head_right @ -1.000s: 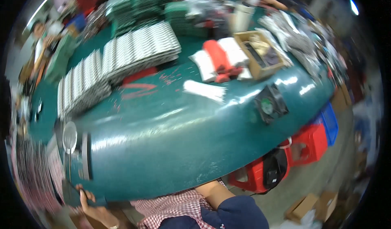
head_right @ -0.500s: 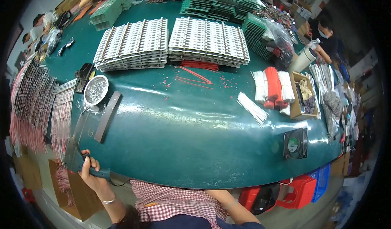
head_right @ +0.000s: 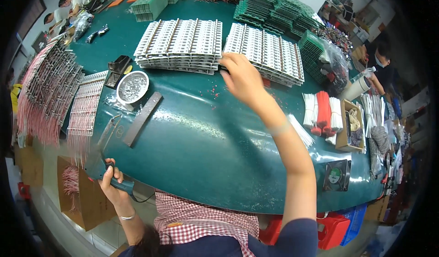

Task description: The person solders wires to a circuit board using a soldering iron, sets the completed board aside, retrieves a new board and wires from stacks on the table, and solders the wires onto the new board.

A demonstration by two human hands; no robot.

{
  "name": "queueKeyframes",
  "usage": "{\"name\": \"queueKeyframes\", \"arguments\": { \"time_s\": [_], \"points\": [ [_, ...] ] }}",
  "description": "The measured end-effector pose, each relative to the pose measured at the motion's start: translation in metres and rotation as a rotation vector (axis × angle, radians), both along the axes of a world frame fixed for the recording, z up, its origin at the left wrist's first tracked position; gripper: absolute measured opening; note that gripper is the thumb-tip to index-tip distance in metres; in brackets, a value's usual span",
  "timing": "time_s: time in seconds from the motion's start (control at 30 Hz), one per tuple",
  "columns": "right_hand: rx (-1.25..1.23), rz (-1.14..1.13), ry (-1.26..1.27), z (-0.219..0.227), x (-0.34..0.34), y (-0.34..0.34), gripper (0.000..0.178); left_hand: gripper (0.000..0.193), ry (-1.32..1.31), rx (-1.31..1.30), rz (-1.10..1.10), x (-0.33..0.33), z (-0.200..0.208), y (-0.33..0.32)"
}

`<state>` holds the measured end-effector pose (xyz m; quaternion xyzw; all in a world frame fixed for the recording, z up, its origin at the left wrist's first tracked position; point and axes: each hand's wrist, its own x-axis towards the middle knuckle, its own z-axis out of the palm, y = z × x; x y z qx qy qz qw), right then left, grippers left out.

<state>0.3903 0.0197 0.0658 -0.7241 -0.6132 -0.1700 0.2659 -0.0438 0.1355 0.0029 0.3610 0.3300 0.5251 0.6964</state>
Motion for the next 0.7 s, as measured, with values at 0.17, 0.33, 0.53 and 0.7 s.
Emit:
{"name": "queueKeyframes", "arguments": {
  "time_s": [0.17, 0.33, 0.53, 0.7],
  "points": [
    [-0.076, 0.047, -0.014, -0.033, 0.037, 0.129, 0.052, 0.030, 0.040, -0.033, 0.065, -0.020, 0.000, -0.002],
    [0.043, -0.034, -0.147, -0.033, 0.023, 0.144, 0.050, 0.031, 0.099, -0.005, 0.177, -0.053, 0.002, -0.001],
    [-0.052, -0.020, -0.125, -0.025, 0.006, 0.122, 0.037, 0.032, 0.014, -0.067, 0.181, -0.051, -0.001, 0.003],
    [-0.023, -0.016, -0.111, -0.007, -0.055, 0.074, 0.027, 0.032, -0.004, -0.046, 0.154, -0.048, 0.004, 0.001]
  ]
}}
